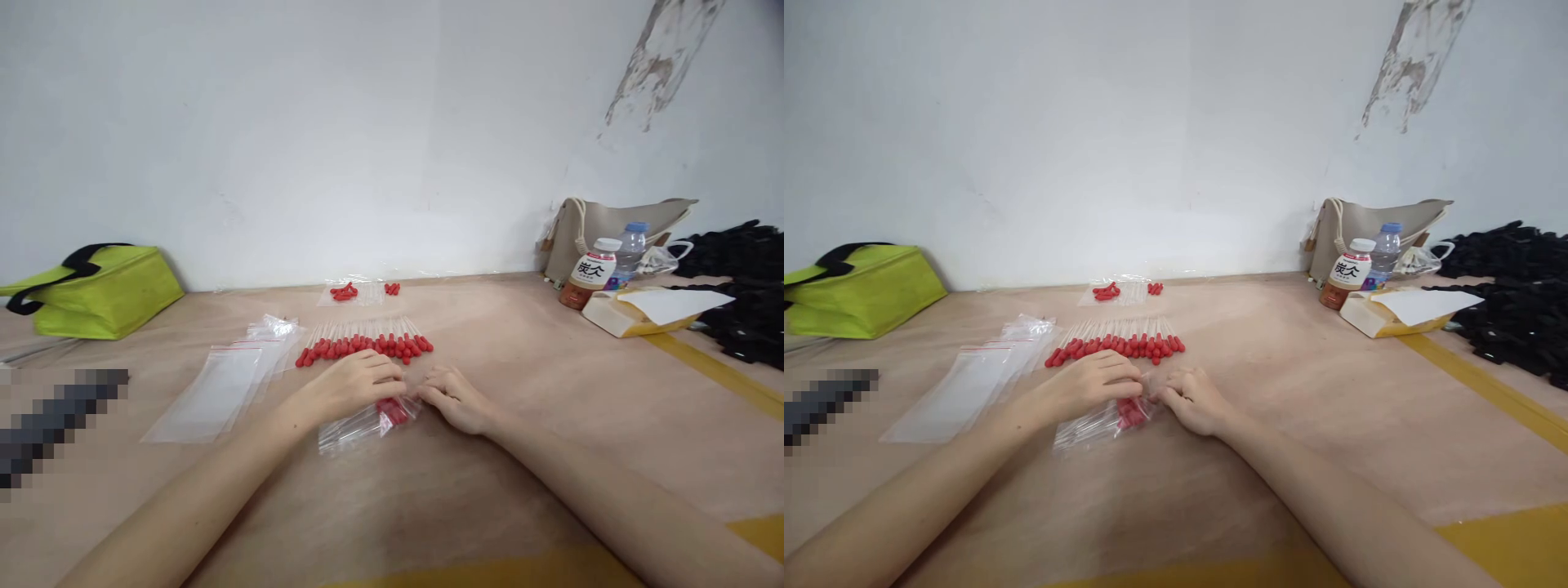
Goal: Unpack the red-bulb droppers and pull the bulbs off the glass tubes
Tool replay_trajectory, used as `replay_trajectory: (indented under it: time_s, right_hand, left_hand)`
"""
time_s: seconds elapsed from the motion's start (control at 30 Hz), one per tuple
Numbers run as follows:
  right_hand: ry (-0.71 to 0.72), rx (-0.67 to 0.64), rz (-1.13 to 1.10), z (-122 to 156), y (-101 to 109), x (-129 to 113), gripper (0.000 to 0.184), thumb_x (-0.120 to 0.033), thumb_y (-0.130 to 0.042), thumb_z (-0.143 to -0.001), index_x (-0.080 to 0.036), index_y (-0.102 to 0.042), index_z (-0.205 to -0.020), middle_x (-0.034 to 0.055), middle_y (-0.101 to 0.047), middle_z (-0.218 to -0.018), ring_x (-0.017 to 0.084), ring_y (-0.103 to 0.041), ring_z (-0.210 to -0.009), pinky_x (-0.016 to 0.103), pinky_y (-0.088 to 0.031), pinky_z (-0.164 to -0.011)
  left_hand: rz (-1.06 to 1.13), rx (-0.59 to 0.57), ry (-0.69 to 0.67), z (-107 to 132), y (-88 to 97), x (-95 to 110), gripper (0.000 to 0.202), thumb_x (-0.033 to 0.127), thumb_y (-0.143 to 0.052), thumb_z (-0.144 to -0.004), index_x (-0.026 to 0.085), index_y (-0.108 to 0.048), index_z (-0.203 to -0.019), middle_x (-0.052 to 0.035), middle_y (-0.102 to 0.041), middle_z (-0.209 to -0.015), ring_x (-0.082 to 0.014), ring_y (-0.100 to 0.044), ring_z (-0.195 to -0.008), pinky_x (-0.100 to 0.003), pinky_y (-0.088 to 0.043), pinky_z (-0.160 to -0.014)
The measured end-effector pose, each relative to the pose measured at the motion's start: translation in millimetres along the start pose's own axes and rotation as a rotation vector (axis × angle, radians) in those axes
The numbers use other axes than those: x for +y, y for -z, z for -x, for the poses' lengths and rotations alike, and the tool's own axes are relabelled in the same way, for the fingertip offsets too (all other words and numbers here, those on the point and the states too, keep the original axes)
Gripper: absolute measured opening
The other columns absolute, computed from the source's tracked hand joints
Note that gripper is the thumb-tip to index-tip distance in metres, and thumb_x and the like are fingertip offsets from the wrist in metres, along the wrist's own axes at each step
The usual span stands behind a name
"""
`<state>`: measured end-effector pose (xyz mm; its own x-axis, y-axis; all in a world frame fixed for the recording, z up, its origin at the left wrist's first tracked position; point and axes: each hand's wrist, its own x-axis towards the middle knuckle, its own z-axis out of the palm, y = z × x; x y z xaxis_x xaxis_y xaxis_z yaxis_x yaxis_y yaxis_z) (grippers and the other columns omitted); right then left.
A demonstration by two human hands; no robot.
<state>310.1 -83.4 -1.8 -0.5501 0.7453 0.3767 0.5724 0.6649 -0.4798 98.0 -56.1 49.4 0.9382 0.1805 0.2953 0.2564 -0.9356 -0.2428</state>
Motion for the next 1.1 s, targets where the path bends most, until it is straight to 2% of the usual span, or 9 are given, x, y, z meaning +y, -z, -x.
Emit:
replay_trajectory:
  time_s: [0.03,0.1,0.2,0.3,0.4,0.57,0.8,0.93,1.1]
  right_hand:
    - [-0.025,0.002,-0.046,-1,-2,2,0.034,-0.025,-0.039,-0.088,-0.017,-0.064,-0.066,-0.0013,-0.058,-0.064,0.010,-0.049,-0.064,0.023,-0.034,-0.065]
    - [-0.057,0.000,-0.108,-1,-5,6,0.025,-0.029,-0.048,-0.084,-0.018,-0.066,-0.070,-0.0021,-0.061,-0.065,0.009,-0.050,-0.062,0.022,-0.034,-0.063]
    - [-0.104,-0.020,-0.182,-1,-7,8,0.014,-0.029,-0.058,-0.077,-0.020,-0.068,-0.082,-0.0025,-0.062,-0.067,0.009,-0.050,-0.061,0.021,-0.035,-0.061]
    - [-0.122,-0.040,-0.243,-1,-6,6,0.022,-0.031,-0.064,-0.072,-0.021,-0.066,-0.091,-0.0043,-0.055,-0.060,0.007,-0.045,-0.055,0.019,-0.033,-0.055]
    - [-0.140,-0.066,-0.331,-1,-5,1,0.034,-0.031,-0.067,-0.068,-0.019,-0.063,-0.099,-0.0062,-0.047,-0.058,0.007,-0.040,-0.052,0.018,-0.031,-0.051]
    - [-0.164,-0.129,-0.436,-3,-3,-7,0.035,-0.029,-0.072,-0.061,-0.017,-0.062,-0.092,-0.0072,-0.039,-0.058,0.006,-0.035,-0.053,0.017,-0.028,-0.047]
    - [-0.227,-0.106,-0.395,-3,-5,-14,0.045,-0.016,-0.070,-0.055,-0.017,-0.061,-0.099,-0.0064,-0.045,-0.064,0.005,-0.036,-0.051,0.015,-0.029,-0.044]
    - [-0.205,-0.087,-0.467,-2,-4,-14,0.041,-0.022,-0.071,-0.057,-0.017,-0.062,-0.097,-0.0040,-0.051,-0.072,0.006,-0.040,-0.055,0.017,-0.034,-0.048]
    - [-0.298,-0.170,-0.558,-6,-5,-11,0.046,-0.029,-0.068,-0.065,-0.013,-0.056,-0.107,-0.0092,-0.037,-0.051,0.005,-0.032,-0.046,0.017,-0.025,-0.043]
  left_hand:
    - [0.064,0.034,0.042,2,-2.9,4,0.022,0.017,-0.037,-0.091,0.022,-0.057,-0.099,-0.0029,-0.060,-0.101,-0.0145,-0.052,-0.094,-0.029,-0.041,-0.083]
    - [0.199,0.088,0.190,10,-6.4,16,0.023,0.022,-0.041,-0.089,0.023,-0.052,-0.110,-0.0053,-0.056,-0.109,-0.0165,-0.050,-0.101,-0.031,-0.042,-0.087]
    - [0.386,0.068,0.435,31,-4.3,34,0.043,0.033,-0.049,-0.085,0.023,-0.039,-0.125,-0.0083,-0.049,-0.121,-0.0208,-0.046,-0.111,-0.037,-0.041,-0.093]
    - [0.498,-0.010,0.561,53,-1.1,45,0.060,0.037,-0.052,-0.082,0.025,-0.025,-0.134,-0.0094,-0.042,-0.131,-0.0241,-0.043,-0.116,-0.042,-0.039,-0.095]
    - [0.555,-0.013,0.636,65,-5.0,48,0.059,0.035,-0.052,-0.082,0.024,-0.025,-0.133,-0.0103,-0.044,-0.130,-0.0247,-0.045,-0.115,-0.044,-0.039,-0.095]
    - [0.666,0.034,0.674,65,-14.5,45,0.057,0.032,-0.055,-0.080,0.025,-0.028,-0.130,-0.0080,-0.050,-0.123,-0.0219,-0.048,-0.112,-0.041,-0.041,-0.093]
    - [0.714,0.020,0.663,63,-10.6,44,0.059,0.033,-0.056,-0.080,0.025,-0.027,-0.131,-0.0086,-0.049,-0.124,-0.0213,-0.051,-0.105,-0.038,-0.045,-0.087]
    - [0.736,0.033,0.672,64,-13.7,42,0.061,0.035,-0.057,-0.079,0.025,-0.028,-0.132,-0.0090,-0.047,-0.126,-0.0218,-0.050,-0.107,-0.039,-0.044,-0.088]
    - [0.851,0.034,0.693,64,-17.2,40,0.065,0.032,-0.060,-0.077,0.025,-0.026,-0.132,-0.0075,-0.050,-0.121,-0.0194,-0.049,-0.106,-0.039,-0.042,-0.091]
